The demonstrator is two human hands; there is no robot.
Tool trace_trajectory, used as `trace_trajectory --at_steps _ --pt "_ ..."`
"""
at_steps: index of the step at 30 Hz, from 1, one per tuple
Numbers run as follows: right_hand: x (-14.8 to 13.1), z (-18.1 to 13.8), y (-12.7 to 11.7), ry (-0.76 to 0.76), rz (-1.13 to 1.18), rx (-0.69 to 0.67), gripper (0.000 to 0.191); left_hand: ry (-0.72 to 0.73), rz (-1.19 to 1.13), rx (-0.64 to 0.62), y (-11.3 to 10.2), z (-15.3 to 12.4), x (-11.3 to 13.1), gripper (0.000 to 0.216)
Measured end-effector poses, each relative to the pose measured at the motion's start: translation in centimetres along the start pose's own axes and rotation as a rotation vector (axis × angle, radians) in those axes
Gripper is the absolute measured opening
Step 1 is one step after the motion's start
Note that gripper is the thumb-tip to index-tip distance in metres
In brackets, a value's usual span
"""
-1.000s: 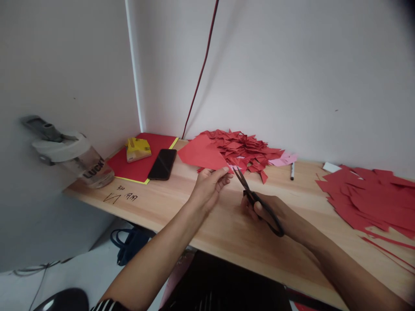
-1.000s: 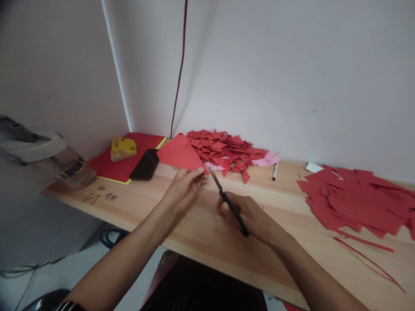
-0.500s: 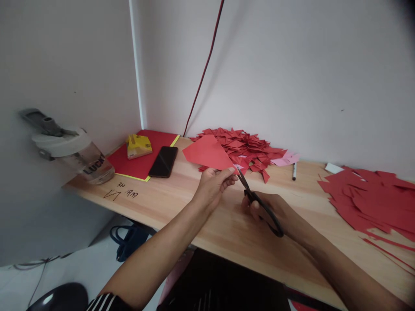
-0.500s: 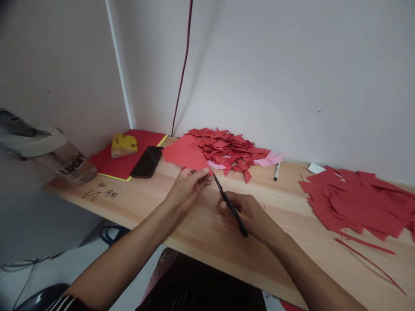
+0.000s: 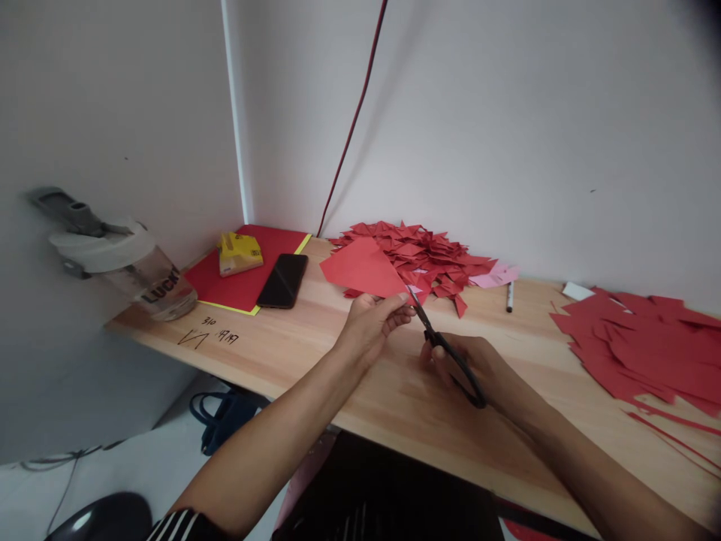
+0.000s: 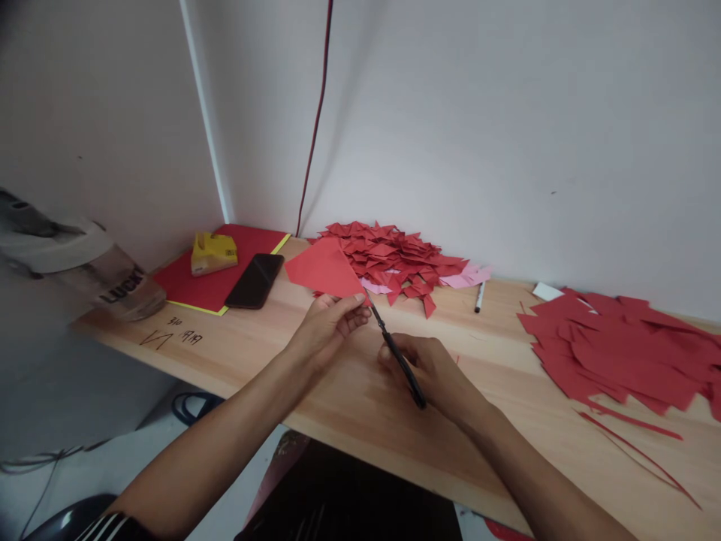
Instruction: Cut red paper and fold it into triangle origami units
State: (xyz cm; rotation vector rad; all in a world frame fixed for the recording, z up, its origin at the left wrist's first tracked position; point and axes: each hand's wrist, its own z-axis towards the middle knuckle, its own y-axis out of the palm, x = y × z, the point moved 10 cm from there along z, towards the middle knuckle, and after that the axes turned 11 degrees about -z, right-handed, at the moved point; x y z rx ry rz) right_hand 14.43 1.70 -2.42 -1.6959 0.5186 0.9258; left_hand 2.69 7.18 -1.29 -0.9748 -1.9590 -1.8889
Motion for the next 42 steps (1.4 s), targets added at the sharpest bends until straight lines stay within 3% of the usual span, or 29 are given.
trace_trajectory --at_steps 8,27,42 --pt "-0.2 -0.6 -0.3 0.054 0.049 0.055 0.026 -0.005 -0.001 0.014 -0.3 0.2 -0.1 0.019" --pt "-0.2 -0.6 -0.7 0.070 -0.131 0.134 0.039 0.008 0.001 0.032 -0.3 0.1 -0.1 0.021" --pt "-1.7 -0.6 -0.9 -0.040 -0.315 0.099 0.031 -0.040 0.015 -0.006 0.1 -0.1 -0.5 0.019"
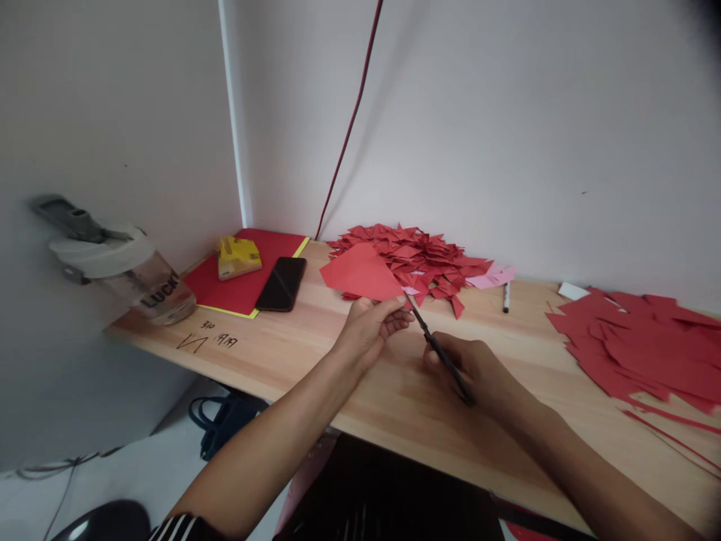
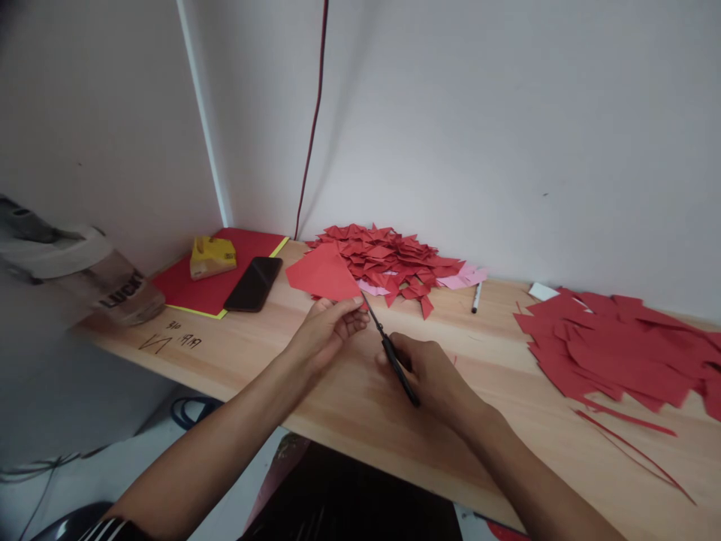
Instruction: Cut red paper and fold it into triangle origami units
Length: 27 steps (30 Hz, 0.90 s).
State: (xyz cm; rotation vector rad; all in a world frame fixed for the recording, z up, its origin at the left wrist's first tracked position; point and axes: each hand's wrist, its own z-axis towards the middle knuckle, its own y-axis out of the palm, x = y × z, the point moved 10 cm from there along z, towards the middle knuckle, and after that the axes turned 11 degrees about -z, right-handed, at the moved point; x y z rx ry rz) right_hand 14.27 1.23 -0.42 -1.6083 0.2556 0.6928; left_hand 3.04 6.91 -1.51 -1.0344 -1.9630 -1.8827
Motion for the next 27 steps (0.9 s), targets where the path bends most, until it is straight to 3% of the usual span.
trace_trajectory --at_steps 19,27 --pt "-0.1 0.0 -0.4 -0.015 0.016 0.050 0.027 -0.080 0.059 -0.038 0.2 -0.2 -1.5 0.021" --pt "0.7 0.0 -0.5 0.023 0.000 0.086 0.035 -0.082 0.055 -0.035 0.1 -0.1 -1.5 0.022"
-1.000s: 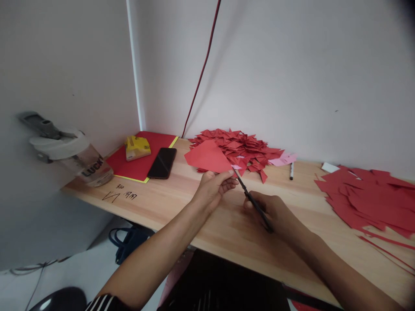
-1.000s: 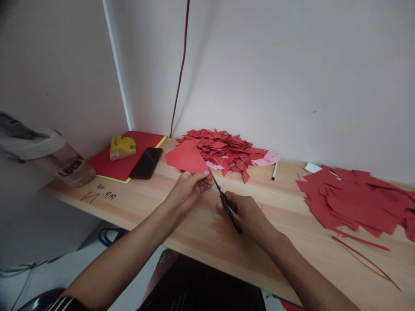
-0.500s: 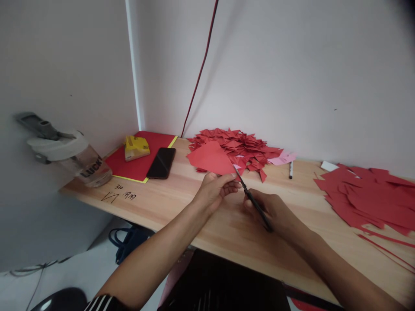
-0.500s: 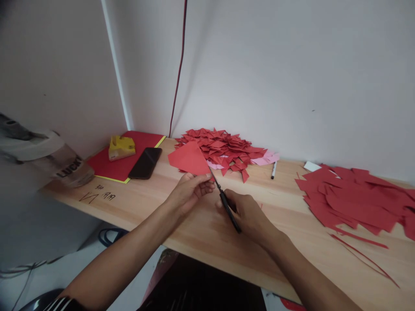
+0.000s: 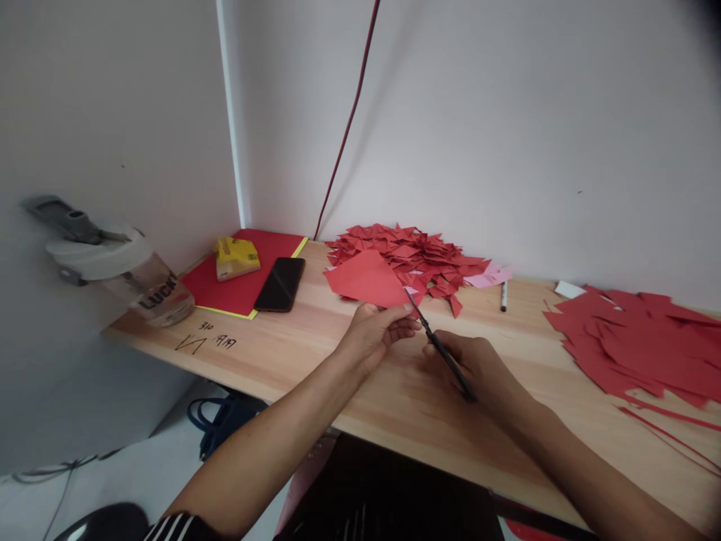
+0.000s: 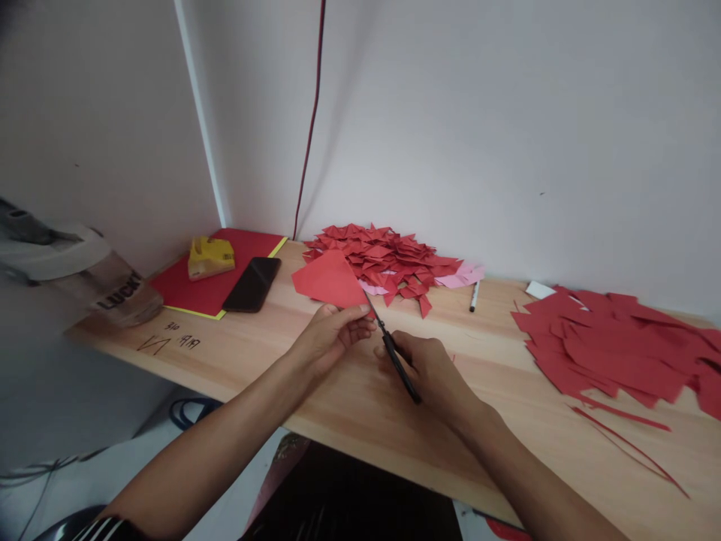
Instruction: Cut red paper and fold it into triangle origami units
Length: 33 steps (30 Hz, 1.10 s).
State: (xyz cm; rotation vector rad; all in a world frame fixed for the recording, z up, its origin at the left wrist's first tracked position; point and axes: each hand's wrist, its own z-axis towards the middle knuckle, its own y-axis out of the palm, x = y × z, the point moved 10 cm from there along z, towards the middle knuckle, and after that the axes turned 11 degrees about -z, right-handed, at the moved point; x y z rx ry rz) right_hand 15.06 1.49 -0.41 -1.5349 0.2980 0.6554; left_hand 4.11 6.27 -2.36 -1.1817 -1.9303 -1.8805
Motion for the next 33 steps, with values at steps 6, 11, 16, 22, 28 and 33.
trace_trajectory --at_steps 6,11,16,22,28,33 --pt "-0.1 0.1 -0.4 -0.011 -0.070 0.035 0.039 0.014 0.011 0.008 -0.2 0.1 0.1 0.024" --pt "0.1 0.1 -0.2 0.015 -0.020 -0.006 0.036 0.019 0.016 0.004 0.0 -0.1 0.3 0.025" --pt "-0.6 -0.3 0.2 -0.052 0.035 -0.090 0.028 0.006 0.024 -0.007 0.3 -0.3 0.2 0.023" --pt "-1.3 -0.5 -0.4 -0.084 0.025 -0.081 0.030 -0.044 0.047 -0.060 0.9 -0.4 -0.4 0.025" --pt "-1.0 -0.4 -0.1 -0.055 0.070 -0.071 0.032 -0.048 0.053 -0.056 0.7 -0.2 -0.4 0.026" --pt "-0.8 -0.4 -0.1 -0.006 0.109 -0.066 0.035 -0.047 0.049 -0.042 0.7 -0.2 -0.4 0.025"
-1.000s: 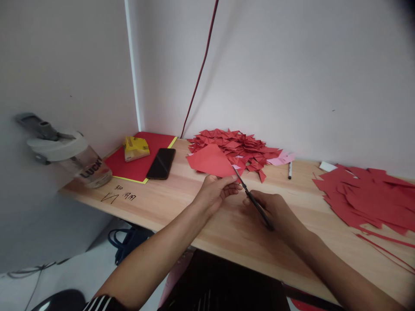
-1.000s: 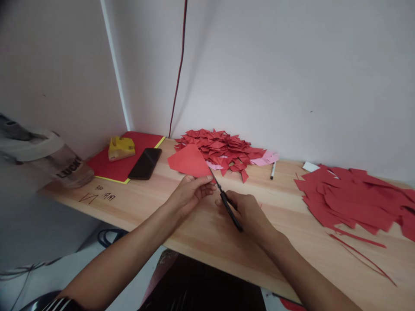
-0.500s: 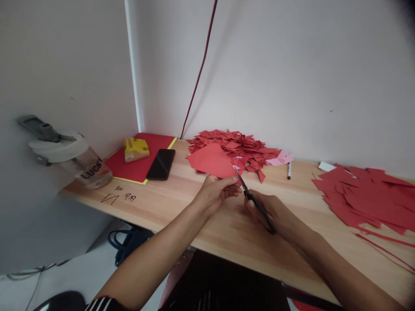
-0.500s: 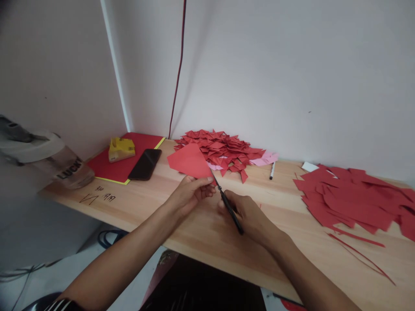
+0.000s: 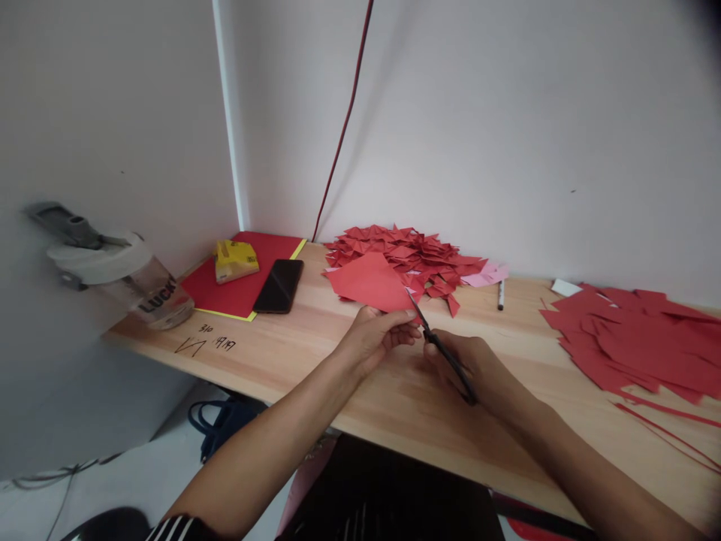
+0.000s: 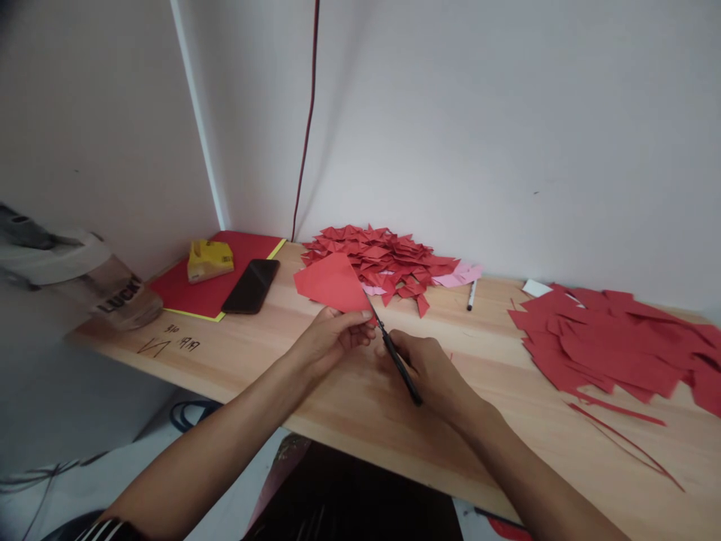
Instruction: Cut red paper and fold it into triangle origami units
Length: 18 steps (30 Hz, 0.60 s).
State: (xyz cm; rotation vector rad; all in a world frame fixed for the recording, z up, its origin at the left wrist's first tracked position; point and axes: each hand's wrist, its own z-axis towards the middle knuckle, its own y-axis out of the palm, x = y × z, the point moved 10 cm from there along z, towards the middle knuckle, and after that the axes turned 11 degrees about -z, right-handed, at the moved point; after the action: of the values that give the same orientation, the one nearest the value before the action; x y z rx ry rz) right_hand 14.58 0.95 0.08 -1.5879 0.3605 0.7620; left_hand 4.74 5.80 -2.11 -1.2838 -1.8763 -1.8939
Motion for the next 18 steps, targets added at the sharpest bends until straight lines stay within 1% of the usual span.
trace_trajectory --at_steps 4,8,13,16,18 --pt "0.2 0.0 0.0 0.036 0.001 0.005 0.036 -0.001 0.006 0.008 -0.2 0.0 0.0 0.024" --pt "0.9 -0.1 0.3 0.092 0.041 -0.002 0.032 0.004 0.008 0.002 -0.1 0.0 0.0 0.023" --pt "1.0 -0.2 0.3 0.103 0.042 0.008 0.030 0.007 0.003 -0.006 0.2 -0.1 0.0 0.026" --pt "1.4 -0.2 0.4 0.125 0.067 0.016 0.027 0.046 -0.007 -0.030 0.5 0.0 0.6 0.028" --pt "1.7 -0.1 0.3 0.136 0.080 0.032 0.028 0.098 -0.047 -0.027 0.4 0.0 1.3 0.030"
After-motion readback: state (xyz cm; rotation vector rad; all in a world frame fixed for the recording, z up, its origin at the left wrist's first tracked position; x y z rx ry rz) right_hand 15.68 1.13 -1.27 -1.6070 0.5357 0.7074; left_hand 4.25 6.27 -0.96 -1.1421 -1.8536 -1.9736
